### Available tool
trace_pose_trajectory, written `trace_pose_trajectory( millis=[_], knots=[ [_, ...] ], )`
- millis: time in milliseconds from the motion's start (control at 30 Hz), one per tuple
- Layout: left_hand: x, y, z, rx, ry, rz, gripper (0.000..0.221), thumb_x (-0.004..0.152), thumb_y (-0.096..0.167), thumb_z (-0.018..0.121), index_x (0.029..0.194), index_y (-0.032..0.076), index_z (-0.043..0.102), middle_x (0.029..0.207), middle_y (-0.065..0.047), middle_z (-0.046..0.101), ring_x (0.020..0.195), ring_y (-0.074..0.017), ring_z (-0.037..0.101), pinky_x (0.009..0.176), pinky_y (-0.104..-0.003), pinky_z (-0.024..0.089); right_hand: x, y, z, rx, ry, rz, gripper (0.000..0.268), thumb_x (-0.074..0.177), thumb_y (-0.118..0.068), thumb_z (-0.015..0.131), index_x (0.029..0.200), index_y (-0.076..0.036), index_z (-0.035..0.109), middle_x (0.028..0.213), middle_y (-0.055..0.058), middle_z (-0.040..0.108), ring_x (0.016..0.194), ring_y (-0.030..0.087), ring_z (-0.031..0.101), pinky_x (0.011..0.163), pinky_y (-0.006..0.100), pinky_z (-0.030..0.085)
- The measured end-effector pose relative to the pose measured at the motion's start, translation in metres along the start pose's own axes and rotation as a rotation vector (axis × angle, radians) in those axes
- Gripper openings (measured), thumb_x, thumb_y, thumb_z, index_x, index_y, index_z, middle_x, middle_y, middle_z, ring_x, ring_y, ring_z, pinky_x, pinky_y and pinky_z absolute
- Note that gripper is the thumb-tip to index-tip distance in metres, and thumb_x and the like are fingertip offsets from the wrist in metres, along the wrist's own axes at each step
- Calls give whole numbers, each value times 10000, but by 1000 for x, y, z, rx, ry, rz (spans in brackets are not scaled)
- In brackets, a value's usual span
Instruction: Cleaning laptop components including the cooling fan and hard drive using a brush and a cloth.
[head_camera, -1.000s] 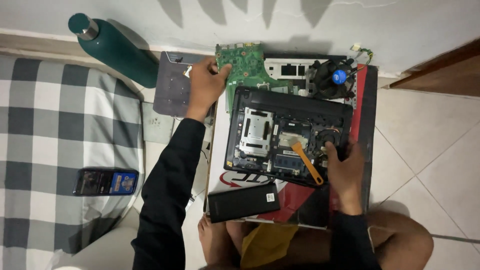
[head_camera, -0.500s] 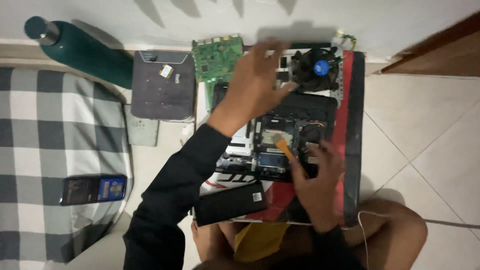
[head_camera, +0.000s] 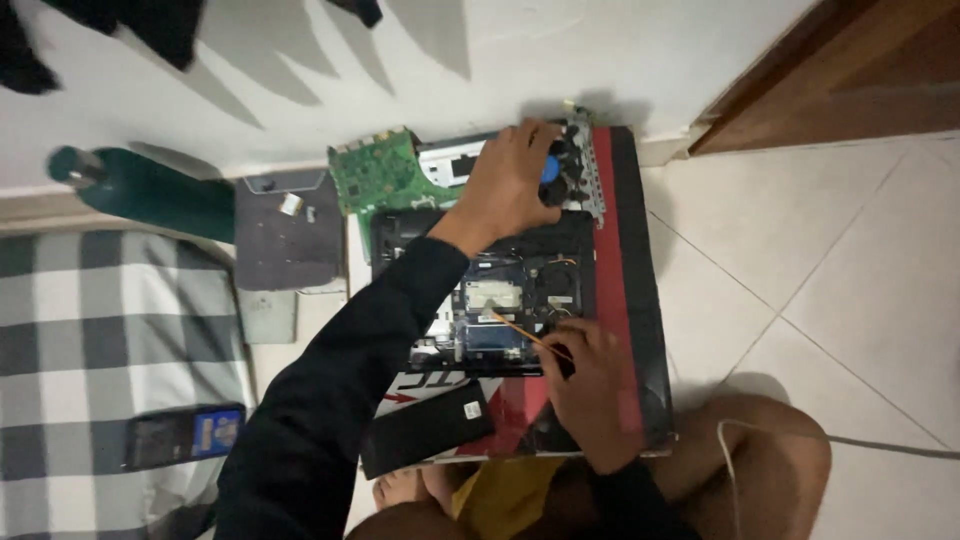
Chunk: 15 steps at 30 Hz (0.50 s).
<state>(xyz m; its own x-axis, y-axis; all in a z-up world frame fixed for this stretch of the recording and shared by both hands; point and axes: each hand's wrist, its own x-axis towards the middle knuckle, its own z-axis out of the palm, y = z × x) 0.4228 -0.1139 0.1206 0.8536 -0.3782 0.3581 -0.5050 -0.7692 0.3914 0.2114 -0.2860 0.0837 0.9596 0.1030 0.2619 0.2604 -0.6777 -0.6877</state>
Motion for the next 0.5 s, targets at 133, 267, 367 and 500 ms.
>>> trace_pose_trajectory(
  millis=[133, 267, 367, 500],
  knots=[
    [-14, 33, -54, 59, -62, 105, 941, 583, 265, 897, 1396, 24, 490, 1374, -175, 514, 1187, -365, 554, 1027, -457, 444, -3, -3, -16, 330, -33, 296, 106, 892, -128, 714, 960, -54, 681, 956, 41, 670, 842, 180, 568, 763, 300, 444],
    [-52, 48, -100, 217, -148, 235, 974, 637, 440, 836, 1461, 57, 484, 1345, -165, 523, 1191, -413, 571, 934, -532, 485, -19, 21, -9, 816, 173, 552, 210, 974, -142, 691, 1125, -20, 612, 770, 130, 653, 656, 194, 631, 657, 298, 473],
    [-82, 74, -144, 204, -287, 165, 981, 666, 424, 841, 1496, 69, 456, 1388, -171, 505, 1214, -436, 565, 970, -562, 474, -17, -1, -29, 970, 205, 540, 167, 1013, -119, 661, 1134, -6, 635, 785, 135, 679, 638, 188, 655, 638, 279, 499],
    [-122, 97, -154, 159, -299, 63, 979, 676, 486, 805, 1500, 76, 473, 1353, -158, 511, 1187, -427, 557, 947, -533, 451, -42, -1, -29, 1150, 188, 338, 388, 864, 5, 729, 1217, 73, 585, 971, 287, 727, 755, 306, 735, 673, 320, 528]
  ],
)
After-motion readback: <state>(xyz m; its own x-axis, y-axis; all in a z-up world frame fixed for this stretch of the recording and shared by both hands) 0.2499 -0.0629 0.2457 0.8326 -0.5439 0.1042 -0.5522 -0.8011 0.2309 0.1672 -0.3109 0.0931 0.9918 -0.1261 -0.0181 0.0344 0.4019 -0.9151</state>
